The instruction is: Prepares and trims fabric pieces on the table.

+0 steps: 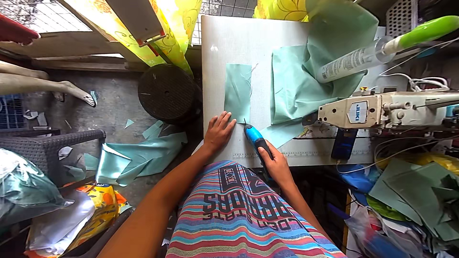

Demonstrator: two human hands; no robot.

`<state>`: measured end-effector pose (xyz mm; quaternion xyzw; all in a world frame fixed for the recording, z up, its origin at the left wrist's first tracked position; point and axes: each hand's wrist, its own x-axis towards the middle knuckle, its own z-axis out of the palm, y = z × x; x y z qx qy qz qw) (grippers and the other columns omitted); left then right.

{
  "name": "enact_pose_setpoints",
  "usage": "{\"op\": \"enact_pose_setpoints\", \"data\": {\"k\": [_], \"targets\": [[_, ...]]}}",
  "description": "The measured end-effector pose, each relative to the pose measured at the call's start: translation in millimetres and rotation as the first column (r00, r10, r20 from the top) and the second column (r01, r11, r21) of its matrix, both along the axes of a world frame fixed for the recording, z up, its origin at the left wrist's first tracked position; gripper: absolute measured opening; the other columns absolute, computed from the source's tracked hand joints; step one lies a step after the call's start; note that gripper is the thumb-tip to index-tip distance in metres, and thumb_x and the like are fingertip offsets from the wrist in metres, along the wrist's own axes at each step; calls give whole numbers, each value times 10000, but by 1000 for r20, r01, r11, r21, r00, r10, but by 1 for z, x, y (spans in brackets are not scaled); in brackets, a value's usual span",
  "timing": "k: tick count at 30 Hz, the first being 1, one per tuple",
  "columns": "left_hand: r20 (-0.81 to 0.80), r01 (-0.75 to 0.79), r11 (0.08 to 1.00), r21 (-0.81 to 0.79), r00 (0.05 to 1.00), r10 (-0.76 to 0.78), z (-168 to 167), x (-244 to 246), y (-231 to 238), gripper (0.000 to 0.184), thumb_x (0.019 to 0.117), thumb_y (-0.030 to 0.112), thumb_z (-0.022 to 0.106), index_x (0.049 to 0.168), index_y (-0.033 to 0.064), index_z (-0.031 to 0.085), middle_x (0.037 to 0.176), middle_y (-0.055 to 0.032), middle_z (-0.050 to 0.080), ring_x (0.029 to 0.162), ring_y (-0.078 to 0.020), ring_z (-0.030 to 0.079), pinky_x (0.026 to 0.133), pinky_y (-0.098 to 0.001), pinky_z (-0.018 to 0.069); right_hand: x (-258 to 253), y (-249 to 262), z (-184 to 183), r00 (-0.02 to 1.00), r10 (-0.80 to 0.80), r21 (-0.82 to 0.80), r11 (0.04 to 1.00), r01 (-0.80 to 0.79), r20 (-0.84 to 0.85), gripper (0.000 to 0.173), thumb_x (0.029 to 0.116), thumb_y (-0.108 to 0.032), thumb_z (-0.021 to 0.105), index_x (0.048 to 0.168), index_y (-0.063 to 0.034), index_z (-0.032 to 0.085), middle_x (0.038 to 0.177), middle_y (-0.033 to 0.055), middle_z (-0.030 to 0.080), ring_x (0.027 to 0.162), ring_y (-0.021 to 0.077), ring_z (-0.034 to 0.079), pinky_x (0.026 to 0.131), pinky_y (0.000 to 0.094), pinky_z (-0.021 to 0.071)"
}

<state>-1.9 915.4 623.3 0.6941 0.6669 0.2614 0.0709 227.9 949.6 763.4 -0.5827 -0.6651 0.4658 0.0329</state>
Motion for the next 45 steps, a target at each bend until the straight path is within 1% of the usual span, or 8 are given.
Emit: {"op": "enact_pose_setpoints", "data": {"k": [24, 29, 32, 35, 37, 41, 43, 45], "targets": [[-32, -3, 1000, 6, 999, 3, -3, 0, 1, 355, 1055, 212, 461, 1339, 153, 666, 1469, -144, 574, 1418, -318, 484, 1153, -520, 344, -3, 0, 2, 1000, -15, -18, 1000, 15, 8, 494, 1068, -388, 483, 1470, -109, 554, 1075, 123, 723, 857, 181, 699, 797, 394, 569], [0, -7, 1000, -12, 1000, 7, 2, 2, -2, 356, 1046, 202, 476, 1343, 143, 664, 1473, -154, 567, 1423, -331, 477, 1156, -535, 339, 3, -2, 0, 1000, 3, -8, 1000, -3, -1, 519, 1052, -424, 501, 1454, -104, 574, 1094, 122, 730, 912, 191, 707, 837, 411, 567], [11, -7, 999, -40, 1000, 8, 8, 2, -2, 363, 1030, 199, 493, 1339, 127, 667, 1486, -161, 552, 1437, -334, 458, 1169, -546, 329, 20, -13, -5, 996, -6, 52, 999, 10, -89, 579, 1032, -456, 509, 1434, -46, 581, 1204, 140, 720, 1063, 194, 705, 946, 412, 553], [9, -13, 999, -34, 1000, 13, 4, 1, -2, 361, 1022, 196, 506, 1331, 133, 680, 1479, -164, 561, 1431, -342, 468, 1160, -562, 338, 34, -32, -8, 982, -90, 112, 988, 109, -165, 625, 1020, -483, 510, 1436, -20, 562, 1197, 152, 711, 1016, 177, 709, 892, 385, 578], [19, -5, 999, -50, 1000, 6, 1, 1, -2, 358, 1030, 198, 504, 1335, 131, 680, 1486, -163, 554, 1436, -346, 459, 1165, -567, 332, 44, -44, -10, 971, -171, 166, 966, 198, -165, 632, 1011, -487, 532, 1443, -26, 555, 1193, 149, 715, 1040, 172, 705, 914, 376, 566], [13, -5, 997, -75, 1000, 6, 1, 0, -2, 361, 1032, 206, 496, 1338, 137, 675, 1492, -161, 548, 1447, -340, 444, 1171, -557, 319, 65, -60, -12, 908, -409, 255, 872, 417, -86, 596, 1008, -418, 576, 1444, -13, 535, 1175, 209, 701, 1034, 269, 703, 910, 466, 559], [7, -1, 997, -78, 1000, 1, 2, -1, -1, 364, 1031, 204, 494, 1338, 131, 675, 1490, -165, 549, 1443, -343, 449, 1166, -559, 327, 74, -62, -15, 811, -575, 233, 779, 582, -105, 611, 1018, -345, 590, 1475, 39, 461, 1306, 289, 617, 1169, 343, 643, 1003, 491, 515], [-8, -5, 998, -65, 1000, 4, 3, -1, 0, 361, 1036, 208, 486, 1331, 140, 681, 1483, -161, 557, 1433, -345, 462, 1158, -557, 340, 84, -52, -22, 711, -692, 246, 673, 698, -125, 640, 1030, -313, 582, 1507, 65, 383, 1418, 312, 522, 1275, 348, 574, 1060, 466, 478]]}}
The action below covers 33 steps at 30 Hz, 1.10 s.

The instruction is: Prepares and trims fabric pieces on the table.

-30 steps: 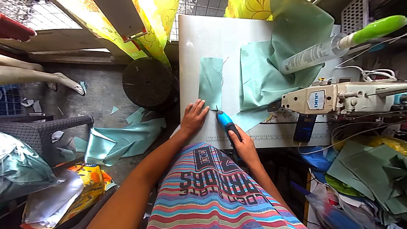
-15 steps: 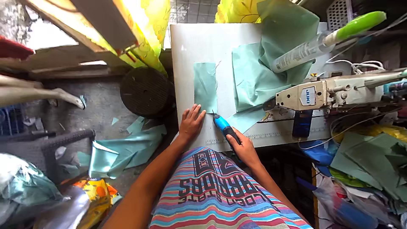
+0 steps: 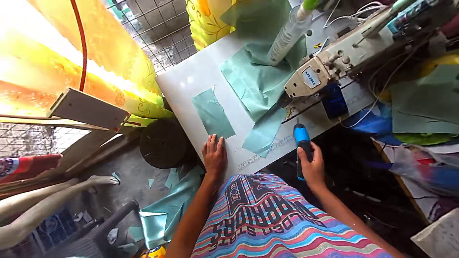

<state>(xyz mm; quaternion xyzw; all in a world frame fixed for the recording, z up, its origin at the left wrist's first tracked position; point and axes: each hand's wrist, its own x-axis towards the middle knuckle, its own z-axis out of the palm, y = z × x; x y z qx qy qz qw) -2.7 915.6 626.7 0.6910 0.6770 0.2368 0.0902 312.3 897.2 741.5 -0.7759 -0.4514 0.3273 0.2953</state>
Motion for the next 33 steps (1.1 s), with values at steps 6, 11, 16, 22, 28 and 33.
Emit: {"op": "enact_pose_setpoints", "data": {"k": [6, 11, 16, 22, 28, 33], "targets": [[-31, 11, 1000, 1, 999, -10, -1, -1, 2, 381, 1034, 208, 450, 1332, 126, 673, 1486, -176, 549, 1433, -359, 456, 1146, -576, 331, 39, 59, -28, 960, 6, -31, 1000, 3, 280, 728, 952, -360, 729, 1533, -34, 436, 1432, 323, 518, 1314, 496, 512, 1086, 649, 394], [-65, 27, 1000, -12, 997, -28, 4, -2, 4, 372, 1016, 196, 479, 1297, 91, 699, 1433, -204, 589, 1370, -418, 514, 1112, -613, 362, 45, 102, -46, 929, 29, -2, 1000, -30, 368, 714, 931, -319, 762, 1548, -128, 458, 1392, 334, 529, 1257, 540, 523, 987, 701, 428], [-76, 146, 989, -28, 986, -148, 18, -2, -7, 316, 998, 172, 537, 1225, 67, 730, 1356, -236, 631, 1302, -455, 561, 1074, -625, 403, 35, 136, -51, 898, -23, -15, 999, 33, 439, 685, 971, -319, 702, 1581, -186, 422, 1397, 331, 548, 1296, 542, 504, 1053, 683, 379], [-36, 234, 972, -31, 971, -235, 33, 14, -23, 310, 966, 211, 591, 1181, 45, 739, 1164, -180, 727, 1107, -394, 683, 986, -617, 466, 25, 123, -39, 896, -75, 122, 992, 23, 437, 559, 999, -374, 640, 1489, -122, 543, 1488, 315, 462, 1356, 542, 421, 1049, 705, 346], [270, 225, 946, -234, 950, -159, 124, 56, 112, 403, 1045, 238, 541, 1329, -36, 619, 1316, -269, 620, 1241, -412, 594, 1070, -581, 439, -35, 54, -30, 961, 112, 312, 931, -190, 251, 423, 979, -280, 642, 1331, -48, 681, 1401, 268, 578, 1297, 479, 533, 1068, 644, 411], [316, 281, 936, -215, 926, -205, 136, 97, 206, 400, 1043, 255, 559, 1336, -13, 607, 1397, -264, 560, 1265, -425, 568, 1037, -601, 459, -76, 87, 43, 985, 99, 579, 799, -162, 138, 350, 968, -180, 659, 1223, 57, 701, 1155, 228, 712, 1091, 371, 686, 971, 495, 548]]}}
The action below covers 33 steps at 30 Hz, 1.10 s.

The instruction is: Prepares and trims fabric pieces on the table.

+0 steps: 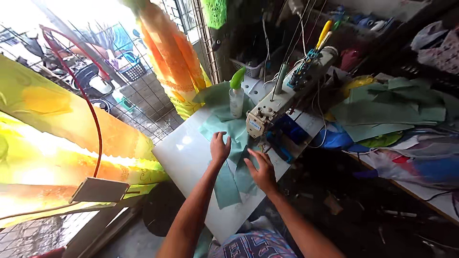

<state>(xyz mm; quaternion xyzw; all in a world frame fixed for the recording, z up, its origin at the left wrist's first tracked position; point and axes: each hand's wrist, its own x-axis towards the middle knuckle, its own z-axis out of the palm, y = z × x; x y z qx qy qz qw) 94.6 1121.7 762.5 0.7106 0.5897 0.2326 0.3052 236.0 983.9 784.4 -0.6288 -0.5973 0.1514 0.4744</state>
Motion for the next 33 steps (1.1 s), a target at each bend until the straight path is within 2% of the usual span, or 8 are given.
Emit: {"op": "enact_pose_setpoints", "data": {"k": [9, 15, 19, 23, 25, 28, 31, 33], "targets": [[-321, 67, 989, -130, 941, -106, -78, 13, 16, 742, 968, 651, 490, 1579, 238, 409, 1681, -252, 151, 1551, -488, 81, 1197, -715, 59, -32, 249, 64, 868, -426, -387, 868, 311, -256, 1079, 851, -368, 825, 1604, 45, 173, 1629, 345, 201, 1494, 489, 276, 1176, 598, 320], [-324, 52, 995, -86, 943, -77, -72, 2, 37, 418, 1029, 332, 537, 1392, 146, 629, 1657, -173, 302, 1541, -451, 198, 1184, -712, 156, -8, 314, 71, 895, -431, -472, 817, 332, -116, 604, 934, -267, 738, 1400, 51, 522, 1365, 294, 573, 1291, 434, 545, 1060, 580, 442], [-288, 26, 998, -53, 957, -40, -71, -38, 55, 361, 1034, 166, 478, 1333, 64, 653, 1542, -137, 505, 1488, -400, 363, 1159, -679, 258, 13, 329, 76, 840, -498, -393, 832, 392, -214, 599, 925, -198, 742, 1406, 71, 508, 1340, 290, 595, 1270, 409, 565, 1068, 547, 442], [-188, -115, 988, -100, 978, 95, -52, -105, 43, 334, 1056, 189, 471, 1264, -17, 633, 1149, -247, 706, 1116, -424, 677, 947, -626, 506, 30, 338, 76, 783, -574, -312, 809, 498, -239, 582, 936, -255, 731, 1381, 65, 536, 1316, 273, 615, 1256, 385, 580, 1065, 528, 444], [145, -149, 984, -102, 976, 163, -54, -146, 21, 324, 1062, 159, 489, 1231, -90, 608, 1011, -265, 701, 951, -376, 704, 882, -551, 553, 34, 340, 73, 767, -609, -296, 785, 544, -203, 588, 947, -265, 721, 1398, 60, 528, 1339, 266, 610, 1279, 377, 574, 1090, 508, 433], [587, -288, 932, -222, 723, 363, -39, -191, -27, 278, 1058, 133, 465, 1195, -92, 556, 924, -110, 675, 795, -106, 680, 764, -322, 597, 34, 344, 68, 746, -639, -254, 765, 592, -186, 555, 946, -248, 720, 1374, 65, 555, 1339, 259, 616, 1283, 366, 576, 1098, 480, 432], [694, -382, 841, -383, 482, 534, -2, -232, -98, 366, 1074, 133, 354, 1341, -79, 487, 1084, -53, 661, 937, -19, 653, 865, -249, 562, 32, 342, 62, 745, -644, -238, 762, 602, -175, 546, 949, -229, 714, 1380, 65, 554, 1353, 257, 610, 1295, 357, 570, 1103, 471, 425], [606, -531, 575, -622, 138, 784, 58, -238, -140, 322, 1051, 50, 221, 1108, -43, 524, 880, -11, 673, 799, -7, 653, 767, -217, 565, 35, 339, 57, 742, -651, -242, 755, 610, -161, 556, 939, -222, 720, 1393, 51, 549, 1359, 252, 607, 1298, 363, 566, 1097, 483, 425]]}}
